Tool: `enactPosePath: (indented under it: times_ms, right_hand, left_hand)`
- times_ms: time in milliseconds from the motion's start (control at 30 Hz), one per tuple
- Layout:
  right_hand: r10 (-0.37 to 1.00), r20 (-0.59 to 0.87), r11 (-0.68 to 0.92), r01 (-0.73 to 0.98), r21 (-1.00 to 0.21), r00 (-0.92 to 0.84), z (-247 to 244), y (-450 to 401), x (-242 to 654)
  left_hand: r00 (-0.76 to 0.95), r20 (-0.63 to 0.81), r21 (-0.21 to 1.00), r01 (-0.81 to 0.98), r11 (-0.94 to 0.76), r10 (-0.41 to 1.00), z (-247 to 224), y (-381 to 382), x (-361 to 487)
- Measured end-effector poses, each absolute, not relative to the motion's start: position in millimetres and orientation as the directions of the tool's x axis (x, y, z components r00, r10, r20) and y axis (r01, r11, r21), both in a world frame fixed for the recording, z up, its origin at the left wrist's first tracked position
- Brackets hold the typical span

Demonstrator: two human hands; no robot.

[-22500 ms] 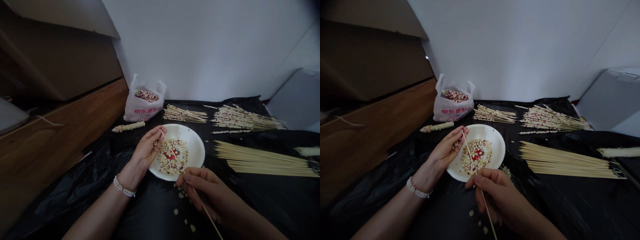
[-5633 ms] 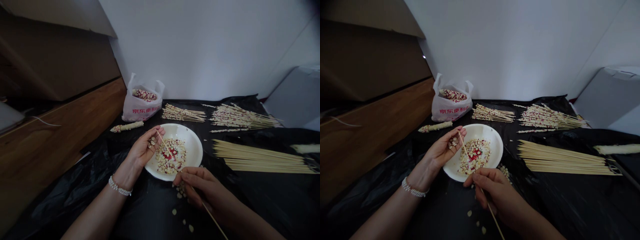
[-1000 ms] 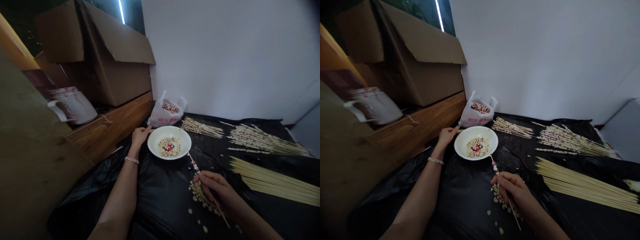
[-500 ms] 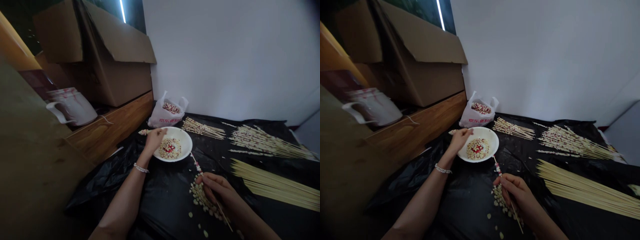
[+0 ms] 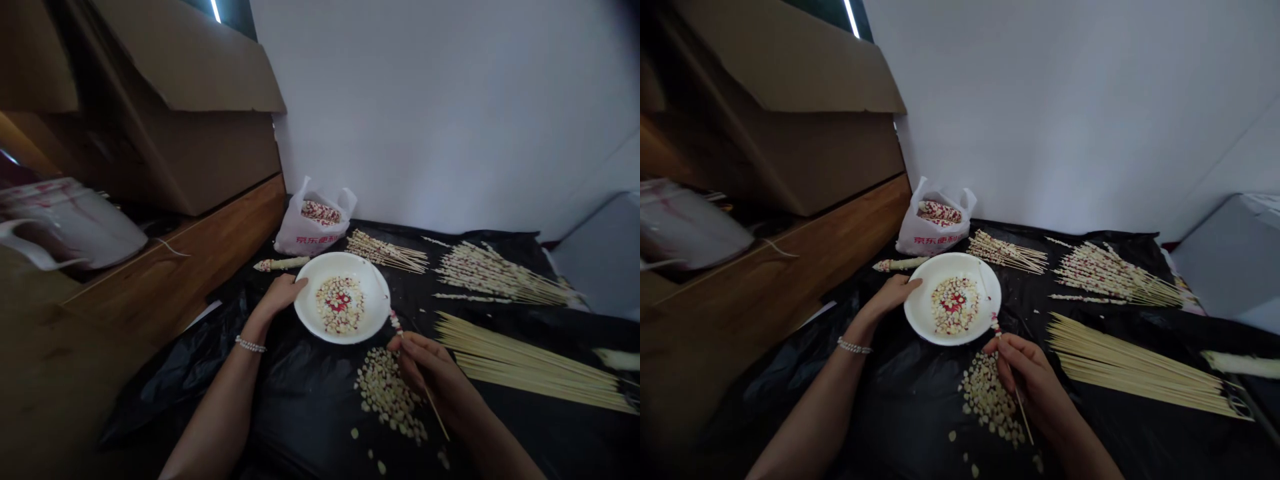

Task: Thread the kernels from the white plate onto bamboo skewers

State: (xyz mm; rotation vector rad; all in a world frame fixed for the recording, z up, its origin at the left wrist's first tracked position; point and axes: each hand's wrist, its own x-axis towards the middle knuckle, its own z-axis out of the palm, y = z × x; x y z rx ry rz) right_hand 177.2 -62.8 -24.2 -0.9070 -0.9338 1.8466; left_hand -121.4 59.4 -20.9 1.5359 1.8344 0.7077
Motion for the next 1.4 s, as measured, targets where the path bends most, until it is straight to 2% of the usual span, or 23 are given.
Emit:
enactPosePath:
  times_ms: [200,400,433,467,500,533,567,767,900,1267,1400]
  right_hand:
    - [0.92,-0.217,-0.35,-0.438,-0.828,-0.326,-14,-57,190]
    - [0.902,-0.249,-0.387,-0.406,-0.828,-0.352,-15,-57,186]
    - [0.9,-0.249,-0.389,-0.401,-0.829,-0.359,-16,-56,186]
    - [0.898,-0.248,-0.39,-0.396,-0.831,-0.363,-17,-56,186]
    - [0.898,-0.249,-0.388,-0.391,-0.834,-0.362,-17,-56,186]
    - [0.899,-0.252,-0.388,-0.385,-0.838,-0.358,-18,-56,186]
    - [0.898,-0.26,-0.392,-0.376,-0.84,-0.355,-19,-56,187]
    - [0.89,-0.268,-0.41,-0.387,-0.826,-0.37,-20,-57,187]
    - [0.899,-0.267,-0.393,-0.368,-0.843,-0.349,-21,-57,188]
    - [0.891,-0.298,-0.419,-0.368,-0.83,-0.343,-23,-54,187]
    - [0.885,-0.327,-0.438,-0.354,-0.826,-0.332,-26,-56,188]
  left_hand:
    - [-0.016,-0.169,0.767,0.626,0.141,0.986,-31,51,-72]
    - [-0.019,-0.14,0.889,0.437,0.134,0.99,-9,47,-84]
    - [-0.004,-0.183,0.967,0.181,0.18,0.983,-1,46,-87]
    - [0.055,-0.271,0.955,-0.112,0.276,0.961,6,45,-88]
    - [0.124,-0.363,0.829,-0.409,0.381,0.924,14,44,-88]
    - [0.193,-0.44,0.614,-0.648,0.451,0.877,21,43,-84]
    - [0.207,-0.456,0.547,-0.702,0.456,0.866,27,42,-77]
    - [0.231,-0.535,0.403,-0.776,0.486,0.812,28,35,-7]
    - [0.363,-0.587,0.313,-0.723,0.616,0.724,11,24,18]
    - [0.416,-0.476,0.444,-0.647,0.619,0.775,-6,12,15]
    - [0.434,-0.486,0.445,-0.624,0.642,0.758,-7,12,17]
